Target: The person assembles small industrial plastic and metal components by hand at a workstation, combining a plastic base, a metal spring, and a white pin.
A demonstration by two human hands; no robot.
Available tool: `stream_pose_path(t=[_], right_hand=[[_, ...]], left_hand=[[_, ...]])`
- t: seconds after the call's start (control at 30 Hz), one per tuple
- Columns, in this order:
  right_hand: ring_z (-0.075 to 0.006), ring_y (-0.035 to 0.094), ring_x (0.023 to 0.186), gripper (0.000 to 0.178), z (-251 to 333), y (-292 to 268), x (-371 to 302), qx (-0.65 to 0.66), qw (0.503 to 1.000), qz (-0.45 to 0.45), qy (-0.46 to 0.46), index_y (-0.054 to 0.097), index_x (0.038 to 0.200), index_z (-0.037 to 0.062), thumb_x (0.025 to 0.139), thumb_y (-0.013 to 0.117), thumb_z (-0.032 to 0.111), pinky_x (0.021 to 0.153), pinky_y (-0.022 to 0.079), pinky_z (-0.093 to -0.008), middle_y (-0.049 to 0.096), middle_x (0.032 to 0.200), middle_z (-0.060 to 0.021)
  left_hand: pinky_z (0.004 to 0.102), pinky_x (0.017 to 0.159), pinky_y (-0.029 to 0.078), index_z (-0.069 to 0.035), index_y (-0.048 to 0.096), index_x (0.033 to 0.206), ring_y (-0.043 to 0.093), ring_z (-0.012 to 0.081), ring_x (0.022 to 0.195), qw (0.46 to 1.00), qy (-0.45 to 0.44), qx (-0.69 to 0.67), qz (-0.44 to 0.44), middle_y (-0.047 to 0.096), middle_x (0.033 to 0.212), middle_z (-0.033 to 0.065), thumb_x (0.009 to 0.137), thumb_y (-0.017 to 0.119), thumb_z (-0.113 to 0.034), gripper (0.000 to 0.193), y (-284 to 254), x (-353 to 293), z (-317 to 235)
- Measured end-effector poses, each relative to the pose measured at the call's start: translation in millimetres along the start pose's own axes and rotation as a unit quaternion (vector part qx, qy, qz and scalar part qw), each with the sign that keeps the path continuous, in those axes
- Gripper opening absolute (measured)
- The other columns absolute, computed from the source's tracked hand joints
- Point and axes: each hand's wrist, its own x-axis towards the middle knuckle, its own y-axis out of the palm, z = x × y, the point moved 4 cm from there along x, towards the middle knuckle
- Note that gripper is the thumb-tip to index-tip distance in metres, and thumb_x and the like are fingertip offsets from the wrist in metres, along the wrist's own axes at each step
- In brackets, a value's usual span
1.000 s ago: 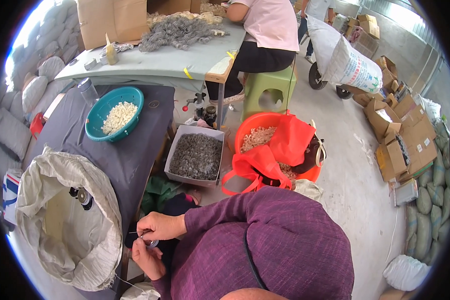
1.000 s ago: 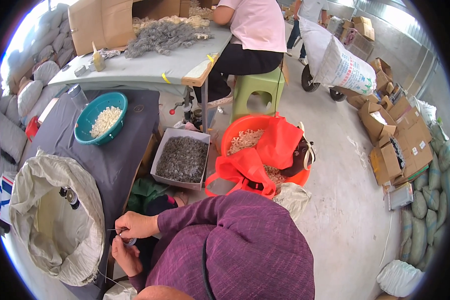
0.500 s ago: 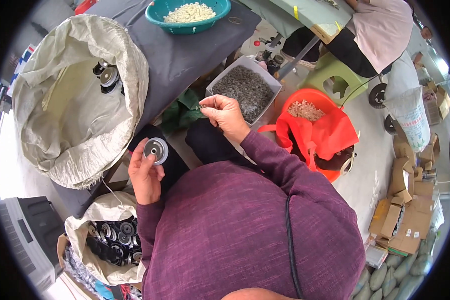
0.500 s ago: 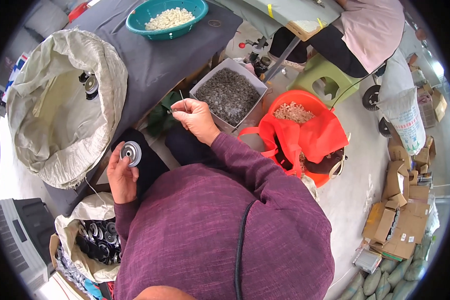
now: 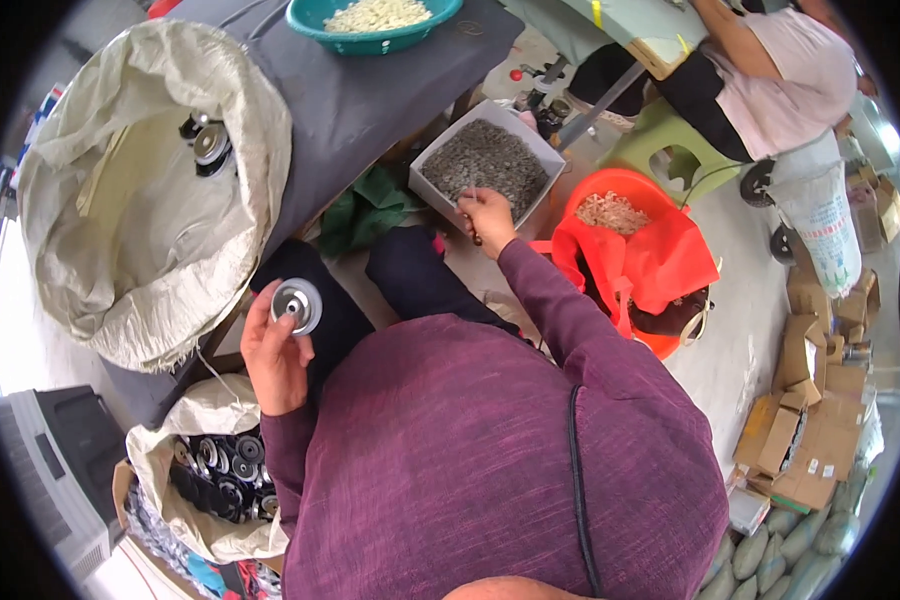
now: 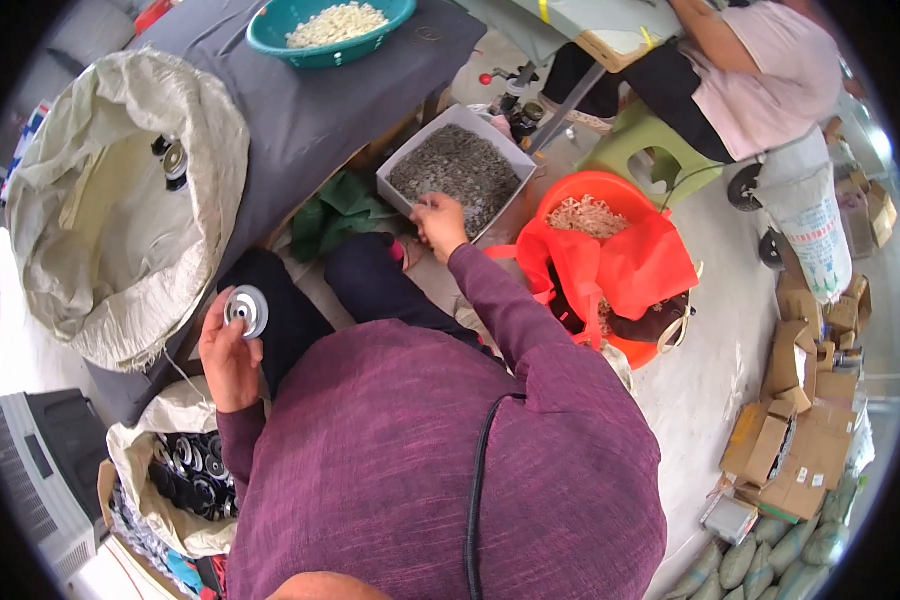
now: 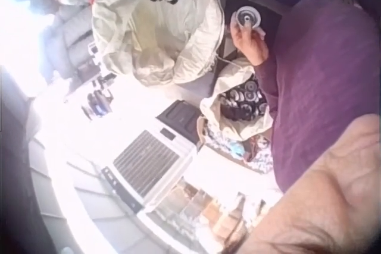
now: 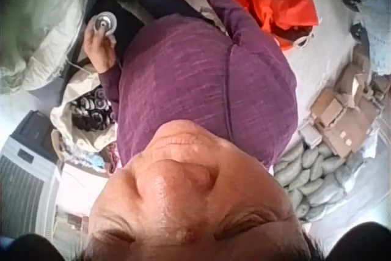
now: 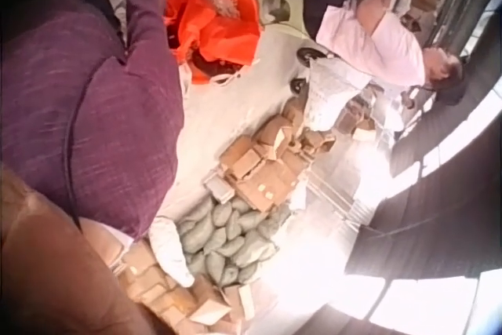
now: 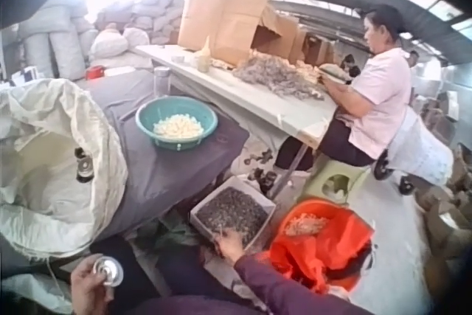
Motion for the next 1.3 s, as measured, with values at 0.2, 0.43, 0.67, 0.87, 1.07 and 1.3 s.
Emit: stream_pose_path(t=[0.2, 0.43, 0.67, 0.87, 1.07, 1.3], right_hand=[[-0.0066, 0.047, 0.047, 0.015, 21, 73, -55, 0.017, 0.987, 0.132, -0.094, 0.057, 0.094, 0.0024, 0.093, 0.045, 0.012, 0.041, 0.037, -0.0211, 0.057, 0.067, -0.0045], [-0.0272, 0.060, 0.066, 0.009, 42, 110, -89, -0.216, 0.884, 0.189, -0.369, 0.057, 0.092, 0.0025, 0.087, 0.052, 0.009, 0.058, 0.047, -0.0330, 0.058, 0.075, -0.0128], [-0.0296, 0.057, 0.063, 0.008, 40, 123, -113, -0.364, 0.733, 0.203, -0.537, 0.055, 0.085, 0.0050, 0.079, 0.057, 0.010, 0.053, 0.047, -0.0388, 0.052, 0.073, -0.0114], [-0.0279, 0.058, 0.063, 0.013, 40, 126, -104, -0.340, 0.732, 0.190, -0.559, 0.055, 0.087, 0.0049, 0.077, 0.058, 0.012, 0.053, 0.047, -0.0371, 0.052, 0.073, -0.0098], [-0.0278, 0.057, 0.059, 0.011, 43, 128, -98, -0.353, 0.731, 0.166, -0.560, 0.056, 0.087, 0.0058, 0.076, 0.058, 0.010, 0.049, 0.047, -0.0380, 0.051, 0.070, -0.0094], [-0.0296, 0.057, 0.059, 0.011, 40, 141, -99, -0.386, 0.702, 0.197, -0.566, 0.058, 0.092, 0.0072, 0.081, 0.056, 0.009, 0.049, 0.046, -0.0393, 0.056, 0.076, -0.0102]], left_hand=[[0.0177, 0.038, 0.036, 0.000, 0.048, 0.121, 0.051, 0.0091, 0.047, 0.999, 0.010, 0.025, 0.044, 0.062, 0.087, 0.0052, 0.079, 0.057, 0.001, 0.044, 26, 10, -12], [0.0179, 0.039, 0.036, 0.000, 0.051, 0.114, 0.052, 0.0091, 0.047, 0.999, 0.006, 0.023, 0.037, 0.063, 0.083, 0.0057, 0.078, 0.058, 0.000, 0.037, 24, 7, -15], [0.0205, 0.040, 0.039, 0.000, 0.051, 0.107, 0.052, 0.0131, 0.048, 0.999, 0.014, 0.006, 0.048, 0.060, 0.083, 0.0075, 0.075, 0.059, -0.005, 0.033, 25, 6, -20], [0.0209, 0.039, 0.038, 0.001, 0.050, 0.103, 0.052, 0.0138, 0.048, 0.997, -0.002, -0.023, 0.073, 0.058, 0.080, 0.0080, 0.074, 0.058, -0.003, 0.031, 29, 10, -14], [0.0205, 0.041, 0.039, -0.001, 0.052, 0.102, 0.056, 0.0133, 0.050, 0.996, -0.028, -0.006, 0.087, 0.061, 0.081, 0.0084, 0.077, 0.061, -0.003, 0.027, 44, 13, -23], [0.0206, 0.041, 0.039, -0.002, 0.051, 0.096, 0.057, 0.0145, 0.050, 0.998, 0.039, -0.045, -0.011, 0.061, 0.075, 0.0071, 0.076, 0.058, -0.001, 0.021, -11, -15, -39]])
